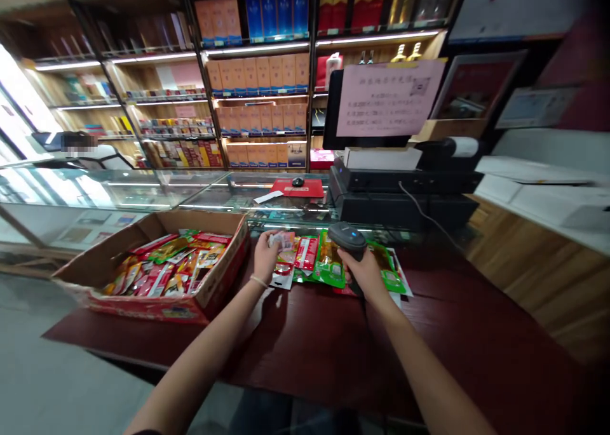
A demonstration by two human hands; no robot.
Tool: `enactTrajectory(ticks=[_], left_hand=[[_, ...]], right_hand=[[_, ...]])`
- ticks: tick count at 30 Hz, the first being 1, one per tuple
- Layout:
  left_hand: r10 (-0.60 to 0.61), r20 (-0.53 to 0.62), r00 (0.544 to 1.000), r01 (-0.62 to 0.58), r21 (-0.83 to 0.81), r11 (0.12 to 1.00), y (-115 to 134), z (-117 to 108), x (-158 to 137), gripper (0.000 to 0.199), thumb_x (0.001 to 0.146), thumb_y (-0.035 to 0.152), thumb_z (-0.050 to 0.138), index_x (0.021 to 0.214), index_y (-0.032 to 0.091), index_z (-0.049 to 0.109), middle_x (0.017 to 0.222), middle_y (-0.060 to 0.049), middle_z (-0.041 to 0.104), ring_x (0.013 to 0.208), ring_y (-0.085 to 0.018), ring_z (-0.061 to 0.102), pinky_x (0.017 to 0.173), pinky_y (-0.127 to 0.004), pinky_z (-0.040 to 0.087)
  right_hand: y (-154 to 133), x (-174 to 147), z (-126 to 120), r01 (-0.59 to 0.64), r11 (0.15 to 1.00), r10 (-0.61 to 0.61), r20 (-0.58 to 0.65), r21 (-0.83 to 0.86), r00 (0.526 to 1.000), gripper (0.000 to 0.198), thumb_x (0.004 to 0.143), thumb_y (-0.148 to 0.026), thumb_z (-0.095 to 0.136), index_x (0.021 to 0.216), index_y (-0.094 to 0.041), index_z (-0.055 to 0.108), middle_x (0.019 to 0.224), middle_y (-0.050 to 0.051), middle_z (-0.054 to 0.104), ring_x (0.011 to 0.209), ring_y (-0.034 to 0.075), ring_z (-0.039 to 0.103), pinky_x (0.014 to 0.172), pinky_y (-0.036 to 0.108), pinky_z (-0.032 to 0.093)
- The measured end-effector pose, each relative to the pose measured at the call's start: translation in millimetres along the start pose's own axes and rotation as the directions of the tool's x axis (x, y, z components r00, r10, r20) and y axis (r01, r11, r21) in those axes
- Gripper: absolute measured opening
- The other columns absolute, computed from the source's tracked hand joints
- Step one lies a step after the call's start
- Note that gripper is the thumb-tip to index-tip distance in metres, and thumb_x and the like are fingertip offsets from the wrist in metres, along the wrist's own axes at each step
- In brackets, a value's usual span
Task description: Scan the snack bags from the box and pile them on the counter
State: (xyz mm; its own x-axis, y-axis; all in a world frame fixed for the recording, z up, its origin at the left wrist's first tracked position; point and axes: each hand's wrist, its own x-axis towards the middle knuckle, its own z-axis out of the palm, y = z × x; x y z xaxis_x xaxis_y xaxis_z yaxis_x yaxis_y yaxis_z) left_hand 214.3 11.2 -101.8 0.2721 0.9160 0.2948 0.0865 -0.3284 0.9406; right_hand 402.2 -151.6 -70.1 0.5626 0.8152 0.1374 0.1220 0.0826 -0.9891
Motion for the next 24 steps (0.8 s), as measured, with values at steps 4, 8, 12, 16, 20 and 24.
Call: enactTrajectory(ticks=[4,8,12,16,20,24], left_hand=[[0.144,0.077,0.987,-0.145,0.012,0.989,-11.3,42.3,3.2,0.020,0.084,0.017,0.048,0.100,0.020,0.059,0.112,-0.007,0.068,0.108,-0.019,0.062,0.098,-0.037,0.046],[0.067,0.282,0.957,-0.036,-0.113,0.993,-22.4,75.3,5.6,0.035,0.078,0.009,0.050,0.111,0.018,0.057,0.114,-0.011,0.068,0.112,-0.020,0.062,0.100,-0.039,0.045],[-0.056,0.322,0.945,0.124,-0.195,0.973,-26.1,82.3,6.2,0.055,0.073,0.006,0.051,0.127,0.018,0.049,0.126,-0.014,0.062,0.120,-0.022,0.057,0.098,-0.038,0.046],[-0.066,0.266,0.962,0.135,-0.253,0.958,-23.0,74.7,6.3,0.054,0.074,0.008,0.050,0.127,0.017,0.049,0.127,-0.014,0.062,0.121,-0.023,0.056,0.094,-0.036,0.049],[-0.025,0.189,0.982,0.083,-0.306,0.948,-12.3,62.7,6.7,0.040,0.078,0.014,0.053,0.118,0.016,0.055,0.117,-0.014,0.067,0.113,-0.022,0.061,0.093,-0.036,0.049],[-0.012,0.137,0.990,0.065,-0.389,0.919,14.9,41.1,9.0,0.030,0.080,0.023,0.058,0.110,0.016,0.058,0.113,-0.012,0.068,0.108,-0.021,0.063,0.092,-0.035,0.050]], right_hand=[[14.3,-2.7,-12.8,-0.021,0.995,0.026,-0.048,0.096,0.999,0.037,0.073,-0.053,0.068,0.075,-0.021,0.051,0.052,-0.006,0.050,0.035,0.011,0.046,0.035,0.024,0.040],[20.3,-5.9,-17.8,-0.056,0.989,0.064,-0.053,0.135,0.997,0.036,0.073,-0.053,0.068,0.070,-0.021,0.051,0.051,-0.005,0.050,0.037,0.011,0.047,0.035,0.023,0.040],[17.5,-6.1,-18.8,-0.095,0.978,0.110,-0.070,0.186,0.991,0.037,0.070,-0.052,0.071,0.075,-0.021,0.052,0.051,-0.007,0.051,0.036,0.011,0.046,0.034,0.023,0.039],[19.4,-6.0,-17.9,-0.079,0.984,0.090,-0.056,0.161,0.994,0.038,0.071,-0.053,0.071,0.079,-0.020,0.055,0.050,-0.007,0.051,0.034,0.010,0.045,0.033,0.023,0.039],[25.0,-6.6,-14.7,-0.064,0.992,0.069,-0.043,0.112,0.997,0.038,0.073,-0.054,0.068,0.081,-0.019,0.057,0.049,-0.005,0.051,0.034,0.010,0.045,0.034,0.023,0.041],[17.1,-5.7,-1.8,-0.066,0.992,0.067,-0.005,0.107,0.998,0.037,0.074,-0.054,0.067,0.077,-0.018,0.056,0.051,-0.004,0.051,0.037,0.011,0.046,0.034,0.023,0.040]])
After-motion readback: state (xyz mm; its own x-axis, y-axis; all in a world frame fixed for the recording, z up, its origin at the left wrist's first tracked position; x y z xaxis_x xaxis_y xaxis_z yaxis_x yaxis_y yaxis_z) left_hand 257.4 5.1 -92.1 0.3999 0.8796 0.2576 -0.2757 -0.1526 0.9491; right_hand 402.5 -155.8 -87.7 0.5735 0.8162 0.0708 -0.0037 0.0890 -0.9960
